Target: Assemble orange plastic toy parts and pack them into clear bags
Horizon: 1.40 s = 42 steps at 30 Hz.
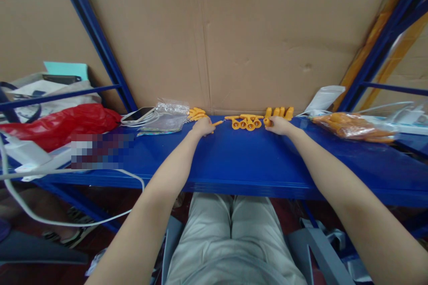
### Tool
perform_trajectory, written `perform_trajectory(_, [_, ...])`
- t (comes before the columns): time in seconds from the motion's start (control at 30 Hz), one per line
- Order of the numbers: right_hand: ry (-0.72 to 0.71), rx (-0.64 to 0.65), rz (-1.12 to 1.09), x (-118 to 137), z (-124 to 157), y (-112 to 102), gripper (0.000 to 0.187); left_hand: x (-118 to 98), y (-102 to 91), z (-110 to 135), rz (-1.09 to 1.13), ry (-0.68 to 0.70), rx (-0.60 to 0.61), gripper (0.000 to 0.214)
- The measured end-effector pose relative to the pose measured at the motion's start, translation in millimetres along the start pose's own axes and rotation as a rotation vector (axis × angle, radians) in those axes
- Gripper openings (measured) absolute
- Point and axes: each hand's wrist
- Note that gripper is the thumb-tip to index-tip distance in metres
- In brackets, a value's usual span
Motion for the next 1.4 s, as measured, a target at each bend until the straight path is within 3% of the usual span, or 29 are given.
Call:
perform_trajectory(0.17, [-0.057, -0.114, 0.016, 20.9, 8.4, -10.9, 0.037, -5.3, 2.5, 2.1, -0.029, 0.108, -0.273, 0.031])
perform_trajectory(0.27, [-0.069, -0.136, -0.001, 34.1, 13.6, -16.5, 0.036, -11.8, 3.6, 5.0, -0.027, 0.168, -0.327, 0.032])
perform_trajectory(0.6, [-0.202, -0.113, -0.068, 49.7, 15.4, -14.5, 0.037, -31.0, 13.2, 11.9, -0.057, 0.343, -0.228, 0.033])
perform_trajectory(0.87, [-0.244, -0.119, -0.094, 45.0, 14.0, -13.5, 0.035, -28.0, 11.3, 11.3, -0.084, 0.322, -0.183, 0.035])
perform_trajectory(1.4, [-0.194, -0.113, -0.087, 41.6, 13.8, -14.1, 0.035, -26.7, 10.1, 11.8, -0.125, 0.274, -0.154, 0.035])
Point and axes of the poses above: each hand's wrist, its own z-axis away from the middle knuckle, its own y-axis out of the palm, x = y × z, and after that the axes turned 9 degrees about y, right-handed
